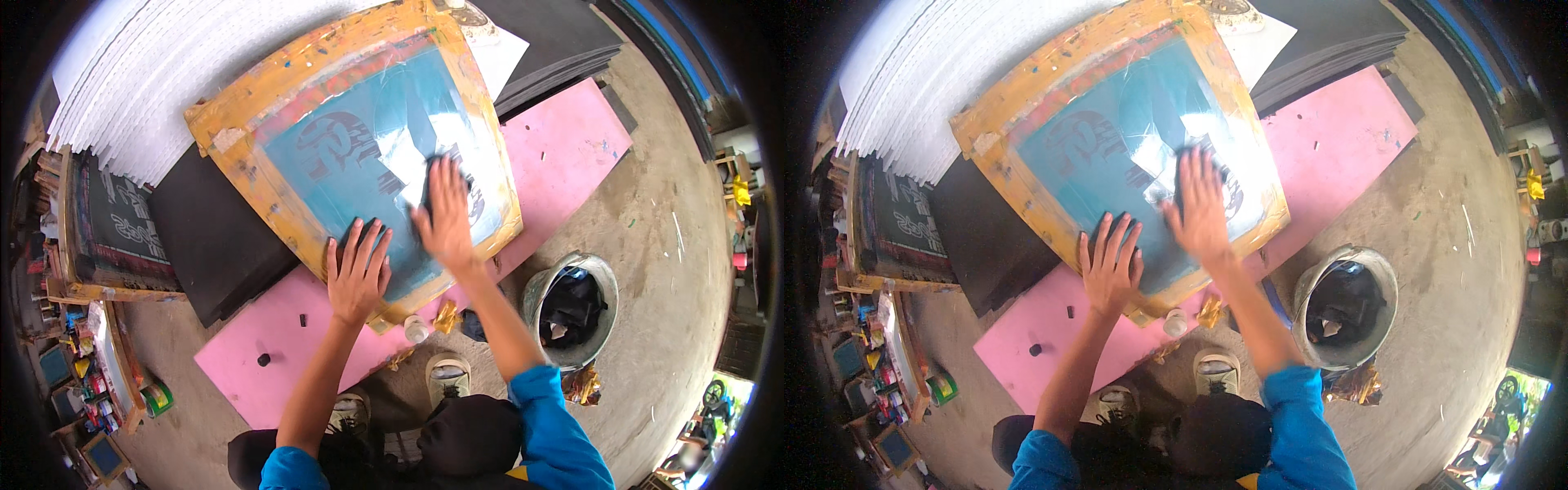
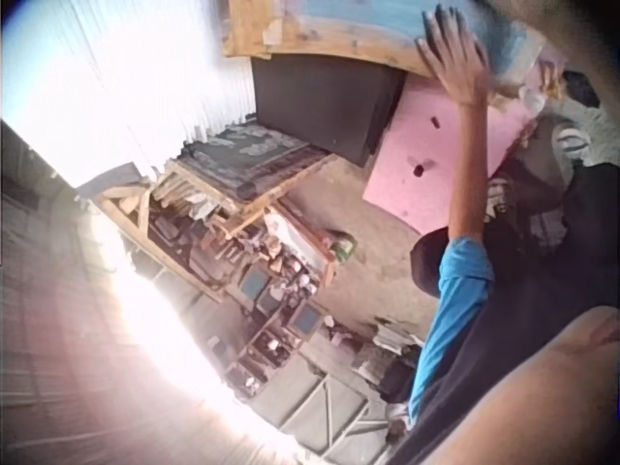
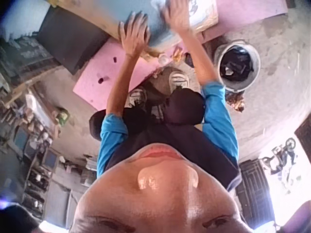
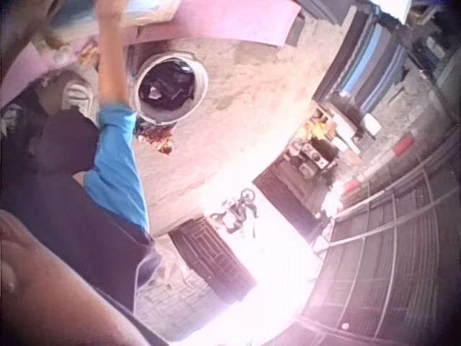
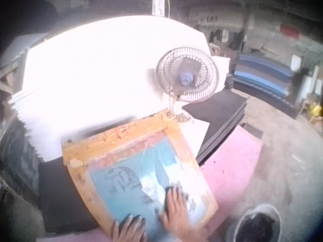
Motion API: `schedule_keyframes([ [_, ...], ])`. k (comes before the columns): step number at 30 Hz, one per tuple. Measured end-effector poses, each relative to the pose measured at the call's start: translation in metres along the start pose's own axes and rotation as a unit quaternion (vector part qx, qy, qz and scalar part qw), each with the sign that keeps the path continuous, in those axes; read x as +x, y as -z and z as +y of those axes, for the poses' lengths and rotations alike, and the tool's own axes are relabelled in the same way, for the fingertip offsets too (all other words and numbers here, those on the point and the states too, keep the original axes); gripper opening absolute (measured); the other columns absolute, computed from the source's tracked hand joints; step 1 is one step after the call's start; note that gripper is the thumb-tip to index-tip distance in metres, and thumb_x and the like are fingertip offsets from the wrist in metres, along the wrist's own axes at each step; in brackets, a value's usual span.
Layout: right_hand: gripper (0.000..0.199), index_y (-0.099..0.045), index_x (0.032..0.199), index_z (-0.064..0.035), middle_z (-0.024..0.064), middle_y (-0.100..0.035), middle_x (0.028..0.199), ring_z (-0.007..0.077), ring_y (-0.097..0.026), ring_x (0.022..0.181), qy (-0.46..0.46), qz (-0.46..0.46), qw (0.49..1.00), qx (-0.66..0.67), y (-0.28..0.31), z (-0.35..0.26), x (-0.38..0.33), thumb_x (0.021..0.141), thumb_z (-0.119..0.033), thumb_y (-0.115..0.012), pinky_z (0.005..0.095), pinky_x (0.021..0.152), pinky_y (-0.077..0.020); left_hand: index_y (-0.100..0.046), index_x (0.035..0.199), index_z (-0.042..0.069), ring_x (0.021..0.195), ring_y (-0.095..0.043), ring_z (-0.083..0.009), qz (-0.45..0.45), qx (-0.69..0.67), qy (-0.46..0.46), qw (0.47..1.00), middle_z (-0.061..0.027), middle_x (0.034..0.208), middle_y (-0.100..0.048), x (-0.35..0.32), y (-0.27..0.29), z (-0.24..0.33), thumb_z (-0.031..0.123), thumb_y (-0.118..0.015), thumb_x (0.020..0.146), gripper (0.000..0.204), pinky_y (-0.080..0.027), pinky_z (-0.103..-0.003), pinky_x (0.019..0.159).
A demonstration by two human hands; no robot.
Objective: The person wipes a framed screen with a dark cloth, repeatedly rubbing the surface to remove residue. The person occasionally dips the cloth into a bucket of liquid and continues wiping the screen until it appears cleaner.
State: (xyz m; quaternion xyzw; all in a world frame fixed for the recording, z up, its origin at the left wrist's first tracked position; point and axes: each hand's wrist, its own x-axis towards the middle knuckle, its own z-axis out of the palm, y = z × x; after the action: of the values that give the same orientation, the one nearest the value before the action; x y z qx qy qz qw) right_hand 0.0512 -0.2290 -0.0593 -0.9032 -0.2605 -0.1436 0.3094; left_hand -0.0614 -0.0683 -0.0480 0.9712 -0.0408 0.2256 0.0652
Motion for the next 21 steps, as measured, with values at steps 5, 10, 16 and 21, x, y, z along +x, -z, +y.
schedule_keyframes([
  [5,0.069,-0.022,0.149,0.0018,0.0241,-0.023,0.154,0.0409,-0.02,0.144,0.012,-0.114,0.993,-0.027,0.009,-0.003,-0.05,0.095,-0.028,-0.053,0.0518,0.115,-0.0211,-0.055,0.133,0.019,0.135,-0.042,-0.0182,-0.014,-0.014,-0.002,1.0,0.0038,0.142,-0.049,0.0,0.0,0.0,0.022,-0.053,0.09,0.043,-0.024,-0.048,0.113],
  [10,0.065,-0.022,0.149,0.0006,0.0226,-0.024,0.154,0.0393,-0.021,0.144,-0.01,0.015,0.998,-0.065,0.02,0.022,0.027,0.097,-0.027,-0.049,0.0502,0.115,-0.0212,-0.054,0.134,0.017,0.136,-0.042,-0.0179,-0.006,-0.035,-0.008,0.999,0.0038,0.143,-0.048,0.001,-0.001,0.003,0.021,-0.053,0.09,0.044,-0.024,-0.048,0.114],
  [16,0.071,-0.02,0.148,0.0059,0.0276,-0.021,0.154,0.0446,-0.016,0.143,-0.074,0.024,0.997,-0.026,0.009,0.014,-0.008,0.096,-0.029,-0.052,0.0523,0.115,-0.0184,-0.054,0.133,0.017,0.136,-0.041,-0.0181,0.0,-0.052,-0.005,0.999,0.0039,0.143,-0.049,0.0,-0.003,-0.005,0.019,-0.052,0.09,0.043,-0.024,-0.048,0.114],
  [21,0.077,-0.012,0.148,0.0092,0.032,-0.013,0.154,0.0466,-0.008,0.144,-0.166,-0.054,0.984,-0.038,0.003,0.018,-0.117,0.095,-0.029,-0.053,0.0541,0.116,-0.0108,-0.055,0.132,0.017,0.137,-0.041,-0.0182,0.014,-0.057,-0.016,0.998,0.0044,0.143,-0.049,-0.003,-0.003,-0.002,0.019,-0.051,0.091,0.042,-0.024,-0.048,0.114],
])
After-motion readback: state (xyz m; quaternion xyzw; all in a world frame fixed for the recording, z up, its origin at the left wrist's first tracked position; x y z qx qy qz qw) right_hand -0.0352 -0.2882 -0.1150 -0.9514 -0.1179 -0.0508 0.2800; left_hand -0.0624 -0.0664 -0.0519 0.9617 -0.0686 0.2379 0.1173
